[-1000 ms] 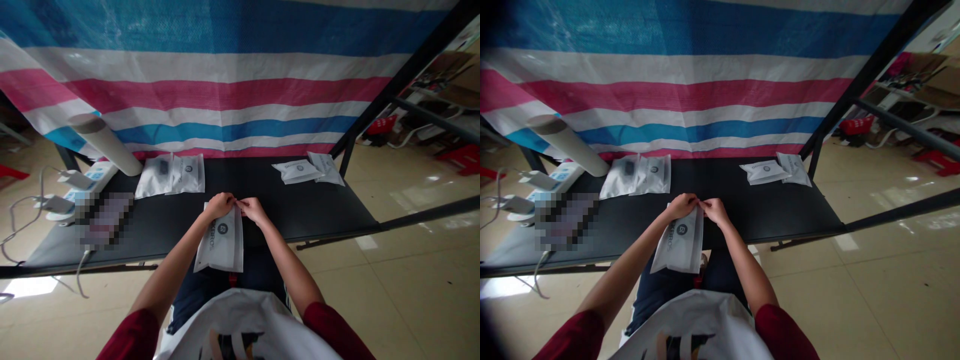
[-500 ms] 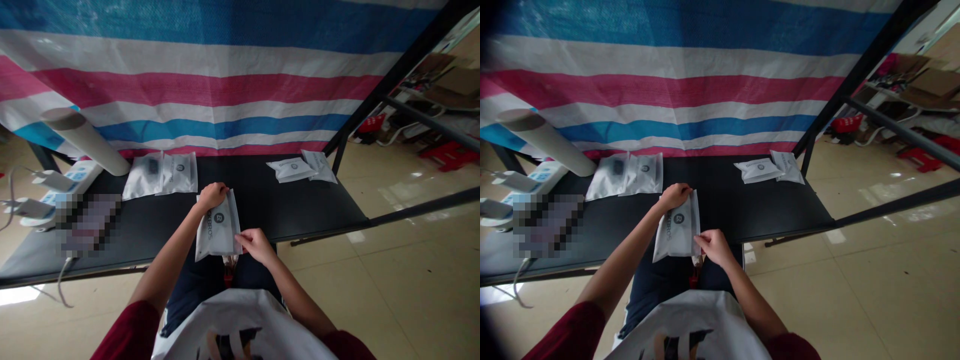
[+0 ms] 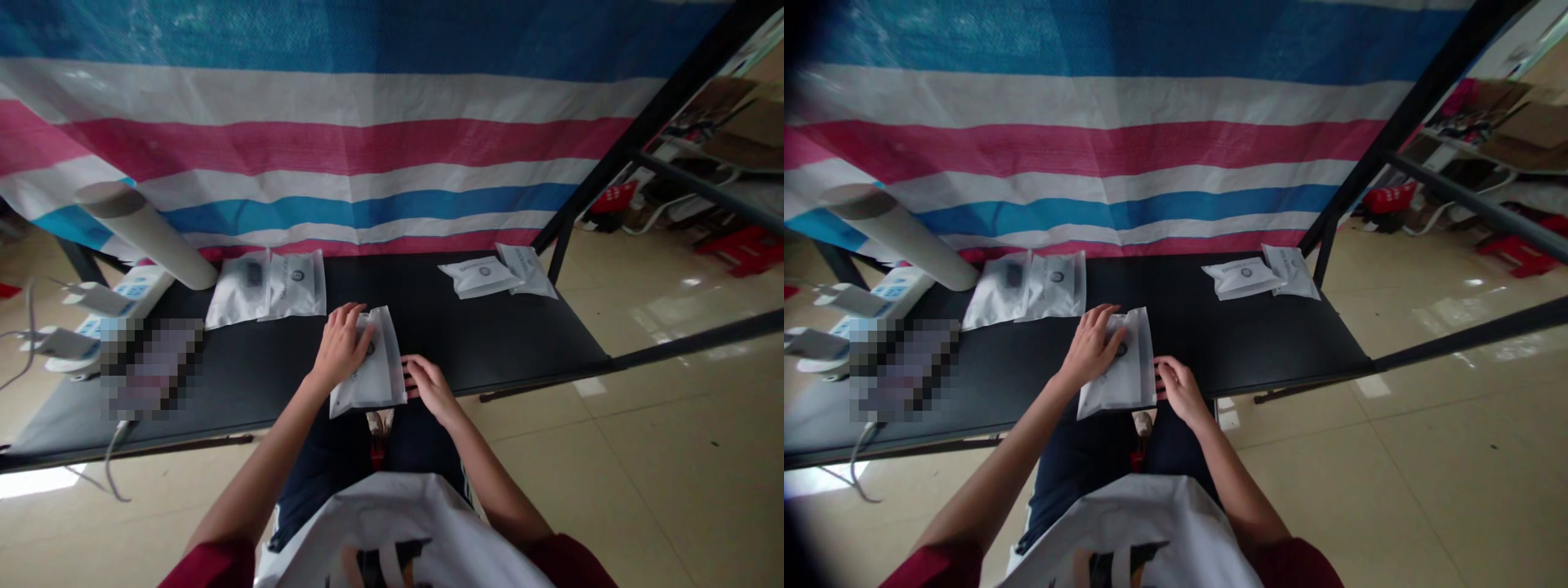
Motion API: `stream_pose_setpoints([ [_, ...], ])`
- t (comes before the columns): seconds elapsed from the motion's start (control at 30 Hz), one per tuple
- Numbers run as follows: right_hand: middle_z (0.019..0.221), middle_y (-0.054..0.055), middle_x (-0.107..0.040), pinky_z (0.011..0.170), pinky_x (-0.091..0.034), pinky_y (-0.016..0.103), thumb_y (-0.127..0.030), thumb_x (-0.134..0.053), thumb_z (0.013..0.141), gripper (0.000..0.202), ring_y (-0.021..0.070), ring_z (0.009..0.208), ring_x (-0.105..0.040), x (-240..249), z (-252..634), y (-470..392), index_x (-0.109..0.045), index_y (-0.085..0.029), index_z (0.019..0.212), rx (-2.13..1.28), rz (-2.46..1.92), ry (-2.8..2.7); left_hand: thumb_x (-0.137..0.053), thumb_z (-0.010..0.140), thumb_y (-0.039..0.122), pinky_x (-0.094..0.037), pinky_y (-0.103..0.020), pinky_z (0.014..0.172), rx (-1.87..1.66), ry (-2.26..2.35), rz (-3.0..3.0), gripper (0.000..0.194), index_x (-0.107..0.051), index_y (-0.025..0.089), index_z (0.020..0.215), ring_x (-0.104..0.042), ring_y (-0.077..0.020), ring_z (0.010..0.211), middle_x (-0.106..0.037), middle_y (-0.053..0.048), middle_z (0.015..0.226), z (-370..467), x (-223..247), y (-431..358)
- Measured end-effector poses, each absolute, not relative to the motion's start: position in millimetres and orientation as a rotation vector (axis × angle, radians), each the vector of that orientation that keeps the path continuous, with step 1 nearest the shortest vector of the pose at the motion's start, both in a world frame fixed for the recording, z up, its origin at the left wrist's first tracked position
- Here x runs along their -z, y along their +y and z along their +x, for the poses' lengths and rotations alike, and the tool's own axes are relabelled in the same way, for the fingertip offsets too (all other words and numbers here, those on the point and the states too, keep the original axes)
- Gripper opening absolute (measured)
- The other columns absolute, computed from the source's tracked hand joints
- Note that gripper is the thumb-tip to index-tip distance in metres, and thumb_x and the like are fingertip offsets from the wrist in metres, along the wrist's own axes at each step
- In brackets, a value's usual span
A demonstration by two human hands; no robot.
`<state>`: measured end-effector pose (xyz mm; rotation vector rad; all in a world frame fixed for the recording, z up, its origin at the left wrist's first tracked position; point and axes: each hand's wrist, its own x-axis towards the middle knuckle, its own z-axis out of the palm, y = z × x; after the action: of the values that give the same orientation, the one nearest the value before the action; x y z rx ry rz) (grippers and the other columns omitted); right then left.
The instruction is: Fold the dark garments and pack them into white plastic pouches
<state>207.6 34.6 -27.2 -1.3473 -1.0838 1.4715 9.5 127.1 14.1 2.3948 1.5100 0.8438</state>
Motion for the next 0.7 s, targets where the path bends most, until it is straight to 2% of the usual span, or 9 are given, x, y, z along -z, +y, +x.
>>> stream_pose_setpoints([
  [0.1,0.084,0.004,-0.068,0.055,-0.051,0.026,-0.046,-0.049,0.092,0.035,0.0168,0.069,-0.064,32.7,206.3,57.7,-0.066,-0.020,0.109,-1.430,-1.377,-1.303,-0.039,0.097,0.044,-0.032,-0.051,0.114,-0.834,1.461,2.303,0.055,-0.036,0.016,0.145,-0.033,-0.0298,0.142,-0.039,-0.017,0.149,-1.4,10.2,109.0],
  [0.2,0.081,0.007,-0.072,0.063,-0.049,0.028,-0.034,-0.056,0.089,0.029,0.0195,0.071,-0.066,27.4,199.7,83.6,-0.069,-0.017,0.108,-1.239,-1.497,-1.596,-0.033,0.099,0.043,-0.027,-0.050,0.118,-0.853,1.442,2.198,0.056,-0.032,0.016,0.148,-0.026,-0.0279,0.146,-0.032,-0.016,0.155,-6.4,26.6,103.9],
  [0.27,0.088,0.010,-0.074,0.069,-0.048,0.029,-0.033,-0.062,0.085,0.026,0.0241,0.080,-0.069,17.5,193.3,97.9,-0.071,-0.017,0.105,-1.073,-1.628,-1.771,-0.031,0.100,0.042,-0.026,-0.048,0.120,-0.870,1.419,2.175,0.056,-0.031,0.016,0.149,-0.025,-0.0259,0.147,-0.031,-0.015,0.157,-7.3,29.9,103.7],
  [0.37,0.098,0.014,-0.075,0.073,-0.047,0.031,-0.039,-0.068,0.081,0.028,0.0306,0.092,-0.070,1.3,183.1,110.6,-0.073,-0.019,0.099,-0.909,-1.804,-1.989,-0.028,0.101,0.041,-0.024,-0.047,0.121,-0.861,1.387,2.195,0.055,-0.031,0.017,0.150,-0.024,-0.0242,0.148,-0.031,-0.013,0.157,-7.6,28.3,103.0],
  [0.47,0.099,0.017,-0.074,0.076,-0.047,0.032,-0.040,-0.071,0.078,0.029,0.0330,0.096,-0.069,-6.4,175.4,114.8,-0.074,-0.016,0.094,-0.828,-1.873,-2.110,-0.027,0.101,0.039,-0.023,-0.047,0.121,-0.840,1.375,2.231,0.054,-0.030,0.016,0.150,-0.021,-0.0246,0.149,-0.032,-0.013,0.157,-7.4,26.2,101.8],
  [0.6,0.097,0.015,-0.075,0.076,-0.048,0.031,-0.038,-0.076,0.073,0.026,0.0328,0.096,-0.069,-1.6,175.4,115.9,-0.074,-0.017,0.089,-0.927,-1.708,-2.038,-0.027,0.101,0.039,-0.025,-0.047,0.120,-0.799,1.404,2.278,0.055,-0.030,0.015,0.150,-0.023,-0.0255,0.148,-0.035,-0.013,0.155,-4.6,26.0,101.7],
  [0.7,0.098,0.011,-0.075,0.077,-0.050,0.032,-0.037,-0.071,0.076,0.027,0.0311,0.094,-0.069,5.1,189.5,113.6,-0.074,-0.018,0.095,-1.079,-1.568,-1.813,-0.027,0.101,0.041,-0.026,-0.047,0.119,-0.712,1.449,2.331,0.056,-0.031,0.014,0.150,-0.027,-0.0266,0.147,-0.037,-0.014,0.154,0.2,26.2,100.6],
])
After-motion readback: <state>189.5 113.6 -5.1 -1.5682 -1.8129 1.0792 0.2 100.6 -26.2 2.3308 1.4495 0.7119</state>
